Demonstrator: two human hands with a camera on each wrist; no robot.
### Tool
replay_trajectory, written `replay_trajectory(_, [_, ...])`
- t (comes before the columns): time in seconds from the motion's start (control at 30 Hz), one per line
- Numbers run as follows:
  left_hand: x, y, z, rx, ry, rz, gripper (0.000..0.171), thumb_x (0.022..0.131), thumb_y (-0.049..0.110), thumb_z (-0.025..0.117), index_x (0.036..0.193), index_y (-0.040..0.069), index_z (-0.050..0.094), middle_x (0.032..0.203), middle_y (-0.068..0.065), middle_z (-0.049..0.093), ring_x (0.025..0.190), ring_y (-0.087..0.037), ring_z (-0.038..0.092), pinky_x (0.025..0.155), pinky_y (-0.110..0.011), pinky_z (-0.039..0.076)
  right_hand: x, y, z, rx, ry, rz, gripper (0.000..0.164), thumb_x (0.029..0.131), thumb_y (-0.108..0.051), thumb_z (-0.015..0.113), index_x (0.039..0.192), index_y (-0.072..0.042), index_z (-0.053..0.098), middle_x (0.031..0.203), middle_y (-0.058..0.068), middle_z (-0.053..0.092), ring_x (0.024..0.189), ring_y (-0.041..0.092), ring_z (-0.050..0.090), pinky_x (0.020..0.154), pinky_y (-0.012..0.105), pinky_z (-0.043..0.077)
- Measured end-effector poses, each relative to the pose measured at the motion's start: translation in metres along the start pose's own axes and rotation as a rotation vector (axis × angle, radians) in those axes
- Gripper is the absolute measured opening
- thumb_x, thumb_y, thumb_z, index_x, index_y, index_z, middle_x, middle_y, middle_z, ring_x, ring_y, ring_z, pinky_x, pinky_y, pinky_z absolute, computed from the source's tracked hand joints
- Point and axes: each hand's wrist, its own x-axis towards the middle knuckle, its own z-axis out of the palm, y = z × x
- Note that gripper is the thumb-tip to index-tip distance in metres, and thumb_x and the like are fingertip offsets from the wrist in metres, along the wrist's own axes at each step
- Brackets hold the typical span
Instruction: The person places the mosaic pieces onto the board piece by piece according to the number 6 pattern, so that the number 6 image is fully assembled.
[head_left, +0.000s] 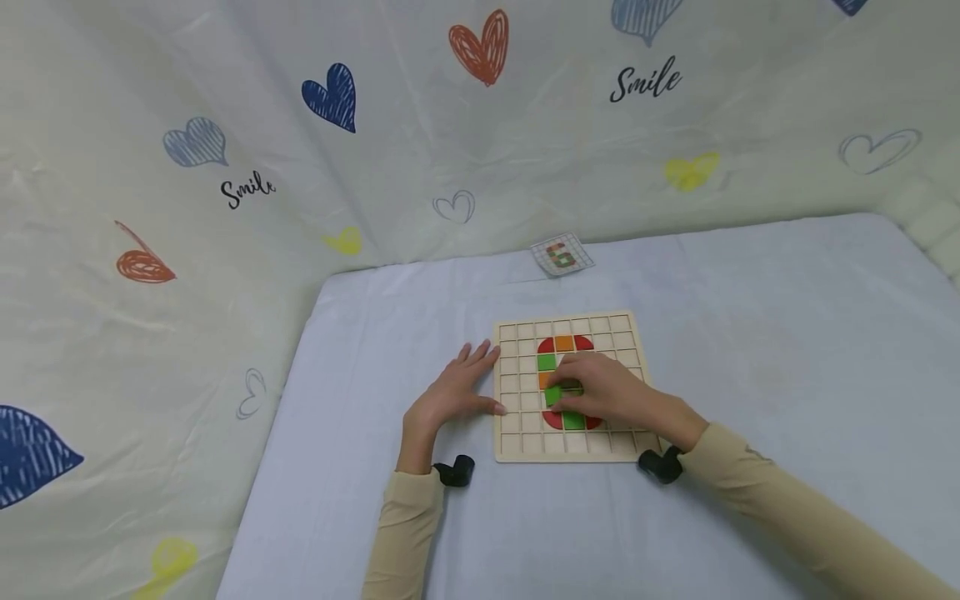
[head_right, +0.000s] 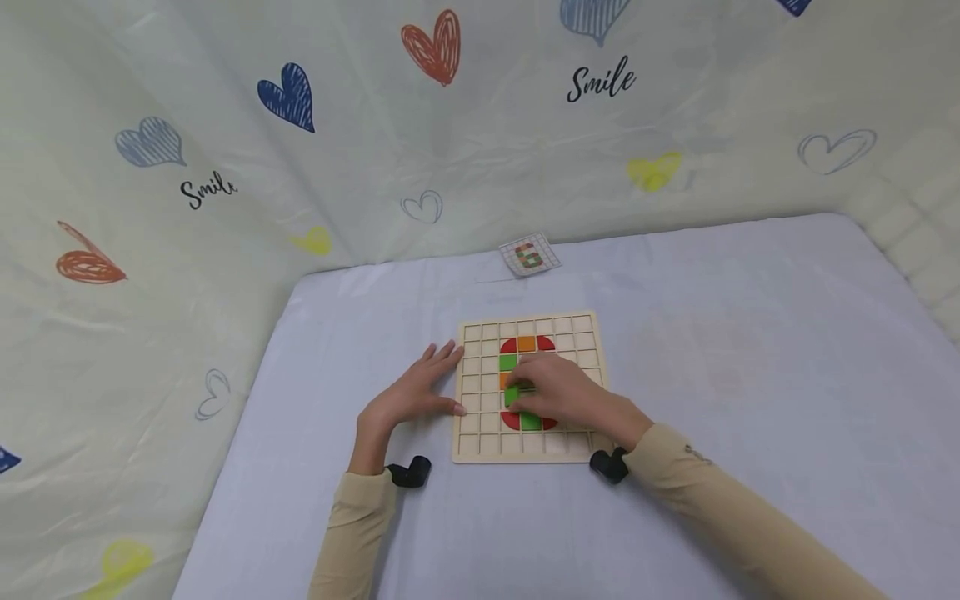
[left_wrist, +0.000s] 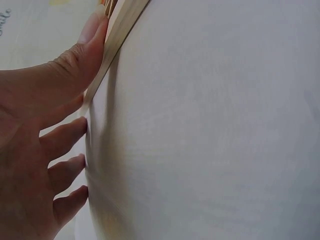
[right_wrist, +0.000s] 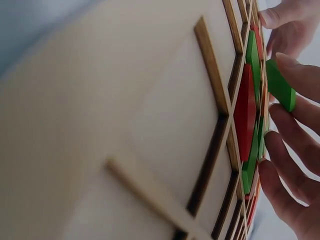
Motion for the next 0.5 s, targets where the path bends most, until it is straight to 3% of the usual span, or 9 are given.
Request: replay_trajectory(0.5, [-0.0002, 0.0027, -0.0022, 0.008, -0.008, 0.016, 0.101, 0.083, 0.038, 0.085, 0.165, 0.025, 0.027, 0.173, 0.006, 0.015, 0.162, -0.024, 0.001, 0.131, -0.049, 0.010, 0.0066, -0.0029, 0.0062, -0.019, -0.025, 0.024, 0.023, 0.084, -0.022, 0.086, 0.103, -0.014, 0.078, 0.102, -0.002, 0.069, 0.094, 0.017, 0.062, 0.084, 0.036, 0.058])
